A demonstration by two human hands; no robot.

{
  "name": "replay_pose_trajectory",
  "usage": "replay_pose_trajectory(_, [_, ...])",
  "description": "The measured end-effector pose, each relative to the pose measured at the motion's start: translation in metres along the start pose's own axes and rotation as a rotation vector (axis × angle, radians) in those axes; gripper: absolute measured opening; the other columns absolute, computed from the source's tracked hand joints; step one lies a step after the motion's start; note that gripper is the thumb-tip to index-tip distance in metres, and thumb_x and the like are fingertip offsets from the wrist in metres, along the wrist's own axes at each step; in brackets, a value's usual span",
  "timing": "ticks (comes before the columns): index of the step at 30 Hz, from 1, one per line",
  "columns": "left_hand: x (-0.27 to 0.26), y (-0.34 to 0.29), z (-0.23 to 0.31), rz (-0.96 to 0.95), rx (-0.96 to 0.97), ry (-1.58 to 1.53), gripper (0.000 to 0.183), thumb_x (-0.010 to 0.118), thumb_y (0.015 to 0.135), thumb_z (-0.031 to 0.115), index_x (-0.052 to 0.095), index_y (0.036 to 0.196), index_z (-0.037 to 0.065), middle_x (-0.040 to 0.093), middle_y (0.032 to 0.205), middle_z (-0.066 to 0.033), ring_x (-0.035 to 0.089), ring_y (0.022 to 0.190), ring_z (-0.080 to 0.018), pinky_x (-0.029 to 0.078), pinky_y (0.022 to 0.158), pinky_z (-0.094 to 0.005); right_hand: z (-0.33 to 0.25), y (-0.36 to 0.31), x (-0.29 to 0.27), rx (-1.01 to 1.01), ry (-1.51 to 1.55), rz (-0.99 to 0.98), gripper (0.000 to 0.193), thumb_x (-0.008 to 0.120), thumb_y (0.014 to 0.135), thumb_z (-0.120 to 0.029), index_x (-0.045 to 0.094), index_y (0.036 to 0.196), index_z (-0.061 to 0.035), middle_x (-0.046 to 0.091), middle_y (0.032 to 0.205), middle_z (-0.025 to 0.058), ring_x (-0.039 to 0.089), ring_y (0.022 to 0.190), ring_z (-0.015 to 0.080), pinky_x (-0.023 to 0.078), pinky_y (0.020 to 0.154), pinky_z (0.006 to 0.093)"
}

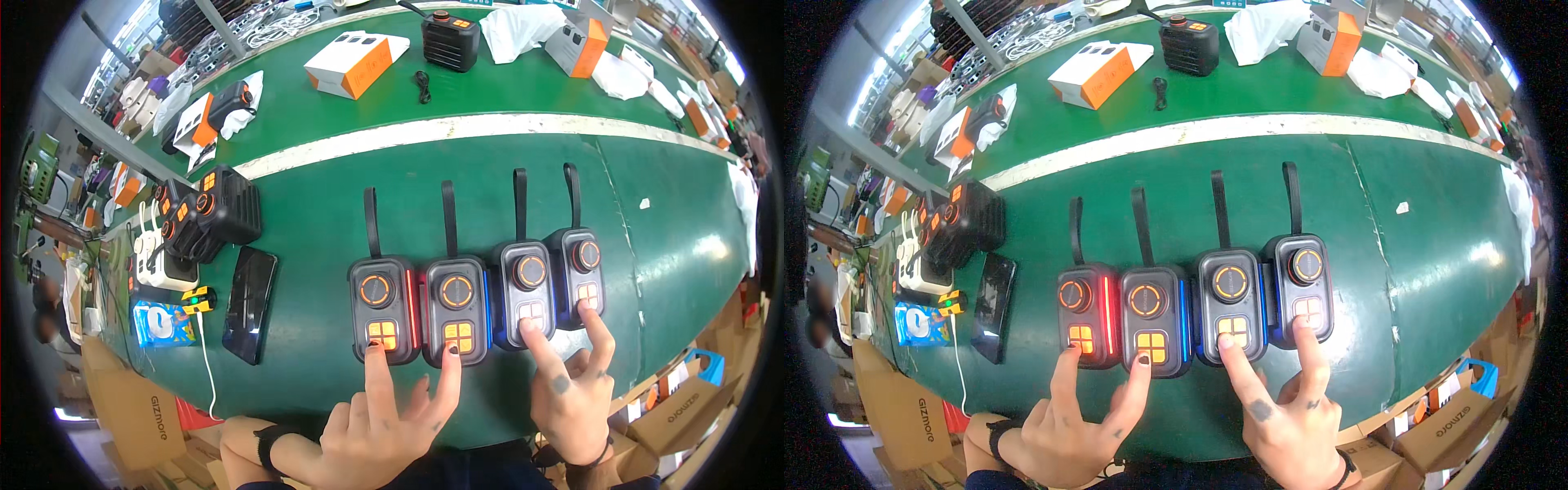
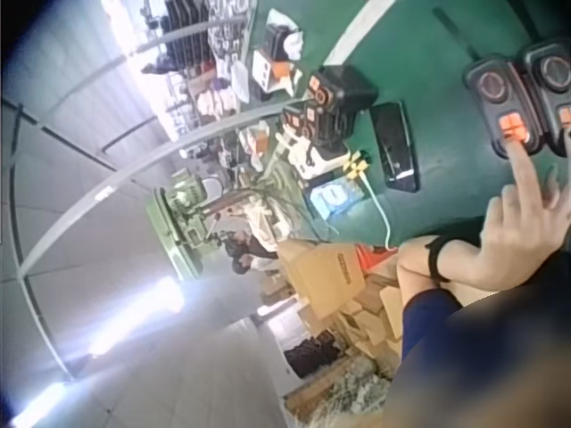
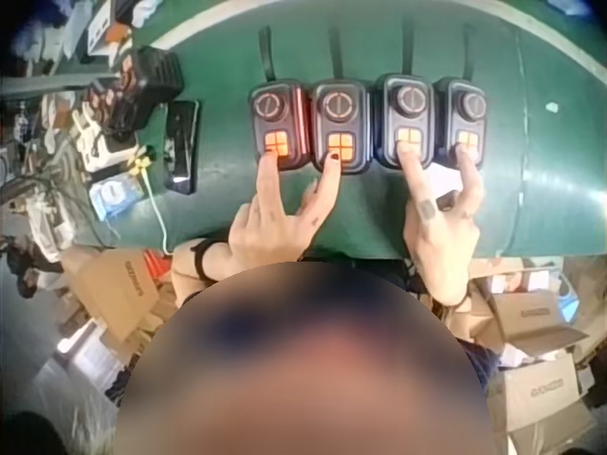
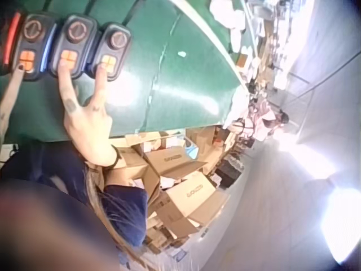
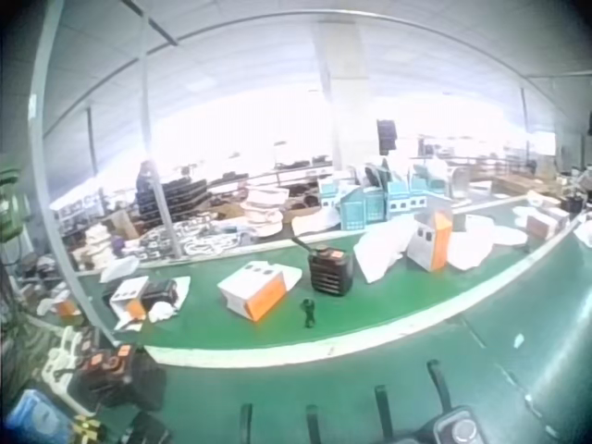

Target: The recorder is testing multiple handheld walkie-talkie devices by pressing buttons and checking indicator lights on an assembly line.

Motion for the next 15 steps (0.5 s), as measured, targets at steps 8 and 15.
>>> replay_pose_trajectory(8, [0.007, 0.0, -0.004, 0.078, 0.033, 0.044, 0.037, 0.055, 0.091, 0.019, 0.056, 0.126, 0.031, 0.062, 0.103, -0.0215, 0.053, 0.048, -0.0108, 0.042, 0.043, -0.0211, 0.004, 0.003, 0.006, -0.031, 0.002, 0.032, 0.066, 0.062, 0.061, 0.008, 0.063, 0.118, -0.0241, 0.043, 0.125, 0.0215, 0.048, 0.049, 0.0127, 0.043, 0.041, 0.0262])
replay_pose_trajectory(15, [0.007, 0.006, -0.022, -0.058, 0.009, -0.192, 0.051, 0.075, 0.069, 0.032, 0.063, 0.118, 0.028, 0.054, 0.094, -0.0121, 0.052, 0.07, -0.0194, 0.042, 0.055, -0.0294, 0.038, 0.033, -0.002, -0.135, 0.024, -0.043, 0.073, 0.084, 0.059, -0.029, 0.058, 0.126, -0.0218, 0.04, 0.126, 0.0225, 0.051, 0.101, 0.0343, 0.05, 0.075, 0.0416])
Point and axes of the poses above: each hand's wrist, its own y-axis towards the middle knuckle, its own x-axis out of the palm, z = x × y, the point moved 2 cm from there along y, towards the middle knuckle
